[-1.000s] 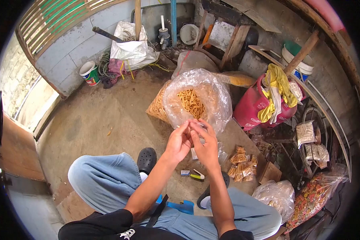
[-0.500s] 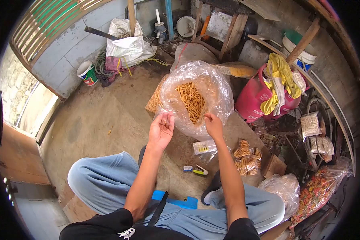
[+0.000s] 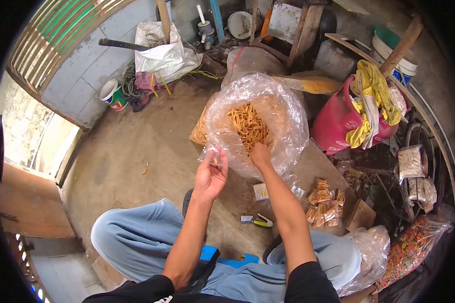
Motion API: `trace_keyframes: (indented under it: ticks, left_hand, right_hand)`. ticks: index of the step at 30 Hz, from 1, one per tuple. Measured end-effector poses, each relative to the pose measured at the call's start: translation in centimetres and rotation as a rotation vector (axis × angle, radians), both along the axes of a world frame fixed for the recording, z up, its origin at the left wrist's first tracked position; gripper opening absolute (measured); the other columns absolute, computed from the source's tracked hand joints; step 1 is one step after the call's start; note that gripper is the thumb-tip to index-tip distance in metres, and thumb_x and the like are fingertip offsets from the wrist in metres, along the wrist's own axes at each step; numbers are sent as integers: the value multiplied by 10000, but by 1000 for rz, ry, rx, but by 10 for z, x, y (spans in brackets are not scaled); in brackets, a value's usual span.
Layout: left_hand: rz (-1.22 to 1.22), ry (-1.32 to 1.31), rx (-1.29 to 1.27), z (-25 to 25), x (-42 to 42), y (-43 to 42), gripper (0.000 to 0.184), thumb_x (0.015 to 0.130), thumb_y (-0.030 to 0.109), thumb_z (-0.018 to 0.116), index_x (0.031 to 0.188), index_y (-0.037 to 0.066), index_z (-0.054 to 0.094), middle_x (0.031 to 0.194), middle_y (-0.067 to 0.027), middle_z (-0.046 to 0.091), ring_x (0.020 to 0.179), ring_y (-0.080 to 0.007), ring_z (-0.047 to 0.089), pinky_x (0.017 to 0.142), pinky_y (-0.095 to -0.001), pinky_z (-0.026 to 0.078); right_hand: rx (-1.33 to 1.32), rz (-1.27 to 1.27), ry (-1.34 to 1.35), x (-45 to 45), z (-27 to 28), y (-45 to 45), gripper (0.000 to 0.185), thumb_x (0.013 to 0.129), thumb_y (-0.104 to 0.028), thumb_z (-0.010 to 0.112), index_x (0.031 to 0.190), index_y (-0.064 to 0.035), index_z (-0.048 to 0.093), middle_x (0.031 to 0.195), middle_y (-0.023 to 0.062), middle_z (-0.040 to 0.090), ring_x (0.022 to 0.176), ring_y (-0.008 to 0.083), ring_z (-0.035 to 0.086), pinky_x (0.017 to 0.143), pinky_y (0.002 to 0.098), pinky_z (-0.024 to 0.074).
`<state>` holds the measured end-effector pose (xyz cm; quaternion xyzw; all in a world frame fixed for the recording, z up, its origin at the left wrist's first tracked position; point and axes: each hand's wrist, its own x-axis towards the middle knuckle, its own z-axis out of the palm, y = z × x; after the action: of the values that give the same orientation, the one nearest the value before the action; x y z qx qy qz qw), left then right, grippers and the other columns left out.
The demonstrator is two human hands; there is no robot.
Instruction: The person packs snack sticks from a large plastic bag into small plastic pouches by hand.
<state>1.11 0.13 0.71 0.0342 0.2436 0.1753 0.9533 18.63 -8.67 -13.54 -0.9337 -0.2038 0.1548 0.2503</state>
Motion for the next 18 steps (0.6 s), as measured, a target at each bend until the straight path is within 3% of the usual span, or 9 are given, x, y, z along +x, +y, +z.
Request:
trace_keyframes:
  ticks: [3, 5, 9, 11, 12, 14, 15, 17, 18]
  left_hand:
    - [-8, -2, -6, -6, 3, 2, 164, 898, 184, 615, 1021, 76, 598, 1034, -24, 651, 969, -163, 627, 819, -294, 570]
    - [-18, -4, -21, -9, 2, 3, 164, 901, 179, 611, 1027, 76, 596, 1037, -25, 651, 971, -163, 627, 821, -295, 570]
    - [-14, 8, -28, 3, 0, -1, 139, 903, 165, 604, 1005, 71, 603, 1024, -25, 655, 985, -160, 621, 848, -294, 558]
    - [-10, 2, -48, 7, -3, -2, 128, 901, 159, 607, 993, 70, 610, 1005, -23, 659, 988, -154, 619, 861, -288, 551]
    - [-19, -18, -46, 8, -4, -3, 122, 900, 161, 608, 983, 71, 612, 1010, -23, 659, 993, -154, 618, 866, -288, 549]
    - [-27, -53, -43, 11, -6, -3, 117, 900, 162, 609, 973, 71, 615, 1015, -22, 658, 998, -154, 617, 870, -287, 546]
    - [-24, -56, -25, 12, -7, -4, 108, 899, 160, 610, 960, 72, 617, 1015, -23, 659, 1005, -155, 614, 873, -291, 546]
    - [-18, -78, -9, 19, -6, -5, 100, 897, 158, 612, 948, 73, 620, 1014, -25, 659, 1011, -156, 612, 876, -295, 546]
    - [-18, -88, -6, 21, -7, -6, 95, 898, 156, 611, 941, 72, 622, 1018, -27, 657, 1014, -156, 610, 878, -297, 545]
  right_hand:
    - [-64, 39, -41, -2, -10, 1, 366, 773, -119, 582, 1136, -83, 594, 919, 197, 660, 891, 378, 630, 779, 452, 491]
    - [32, 86, -87, -4, -14, -2, 373, 793, -137, 563, 1165, -135, 582, 904, 190, 663, 867, 384, 632, 758, 462, 493]
    - [81, 109, -51, -10, 11, -5, 355, 812, -122, 523, 1155, -174, 594, 897, 182, 662, 841, 403, 624, 753, 465, 493]
    - [322, -64, -173, -8, 16, -9, 271, 843, -126, 513, 1090, -64, 605, 893, 216, 652, 821, 347, 644, 732, 440, 503]
    - [325, -59, -179, -7, 24, -13, 271, 843, -126, 513, 1090, -64, 605, 893, 216, 652, 821, 347, 644, 732, 440, 503]
    - [697, -210, 17, -7, 55, -24, 237, 883, -153, 551, 1067, -19, 618, 818, 134, 657, 717, 223, 636, 653, 344, 509]
    - [697, -204, 6, -13, 80, -31, 237, 883, -153, 551, 1067, -19, 618, 818, 134, 657, 717, 223, 636, 653, 344, 509]
    - [1026, -329, 293, -33, 142, -49, 234, 907, -178, 584, 1041, 8, 631, 798, 45, 627, 678, 105, 577, 592, 242, 465]
    - [1025, -319, 281, -42, 165, -57, 234, 907, -178, 584, 1041, 8, 631, 798, 45, 627, 678, 105, 577, 592, 242, 465]
